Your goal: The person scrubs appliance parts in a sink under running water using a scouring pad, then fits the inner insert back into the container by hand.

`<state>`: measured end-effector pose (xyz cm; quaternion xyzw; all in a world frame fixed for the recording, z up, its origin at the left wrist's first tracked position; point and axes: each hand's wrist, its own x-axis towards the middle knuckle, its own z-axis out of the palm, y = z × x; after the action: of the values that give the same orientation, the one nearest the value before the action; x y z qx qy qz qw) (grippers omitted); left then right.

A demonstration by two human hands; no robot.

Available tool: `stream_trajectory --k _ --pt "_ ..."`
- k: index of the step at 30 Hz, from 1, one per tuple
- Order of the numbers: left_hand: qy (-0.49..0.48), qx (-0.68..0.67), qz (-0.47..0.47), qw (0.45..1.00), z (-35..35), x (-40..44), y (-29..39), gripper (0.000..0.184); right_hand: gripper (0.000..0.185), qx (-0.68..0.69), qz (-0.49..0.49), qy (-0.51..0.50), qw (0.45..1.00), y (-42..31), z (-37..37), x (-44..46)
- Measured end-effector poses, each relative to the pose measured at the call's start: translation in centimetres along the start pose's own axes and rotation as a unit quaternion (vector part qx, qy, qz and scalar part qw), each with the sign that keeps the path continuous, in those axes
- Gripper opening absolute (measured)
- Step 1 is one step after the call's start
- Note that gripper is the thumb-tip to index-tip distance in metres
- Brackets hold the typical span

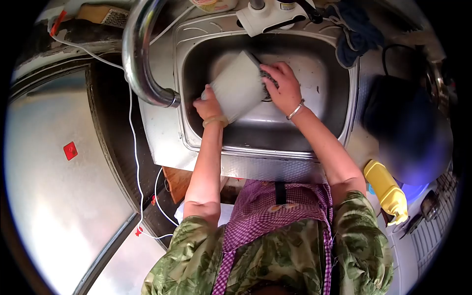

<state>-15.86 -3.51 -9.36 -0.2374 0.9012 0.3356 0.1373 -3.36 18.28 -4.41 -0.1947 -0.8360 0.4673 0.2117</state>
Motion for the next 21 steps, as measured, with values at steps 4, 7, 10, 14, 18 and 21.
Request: stream_trajectory --k 4,7,10,14,18,21 --pt "0.134 0.285 0.422 0.85 -0.9 -6.6 4.1 0.1 0.032 -0.021 -0.032 0.005 0.999 -1.0 -0.4 -0.5" --pt "-0.007 0.311 0.603 0.735 -0.2 -7.0 4.8 0.111 0.032 -0.043 -0.03 -0.023 0.998 -1.9 -1.9 -1.1" --pt "-0.164 0.277 0.603 0.73 1.4 -6.1 4.2 0.119 0.028 -0.1 -0.072 -0.069 0.99 -1.9 -1.9 -0.7" --pt "-0.184 0.291 0.569 0.746 1.7 -7.2 3.2 0.122 0.021 -0.099 -0.029 -0.111 0.988 1.2 0.5 1.9" --pt "-0.184 0.288 0.562 0.754 0.9 -8.4 4.3 0.122 0.019 -0.136 0.097 -0.208 0.964 10.3 3.2 5.1" --pt "-0.151 0.285 0.559 0.764 0.5 -8.7 3.7 0.121 0.019 -0.012 0.083 -0.059 0.995 5.8 1.6 -0.7"
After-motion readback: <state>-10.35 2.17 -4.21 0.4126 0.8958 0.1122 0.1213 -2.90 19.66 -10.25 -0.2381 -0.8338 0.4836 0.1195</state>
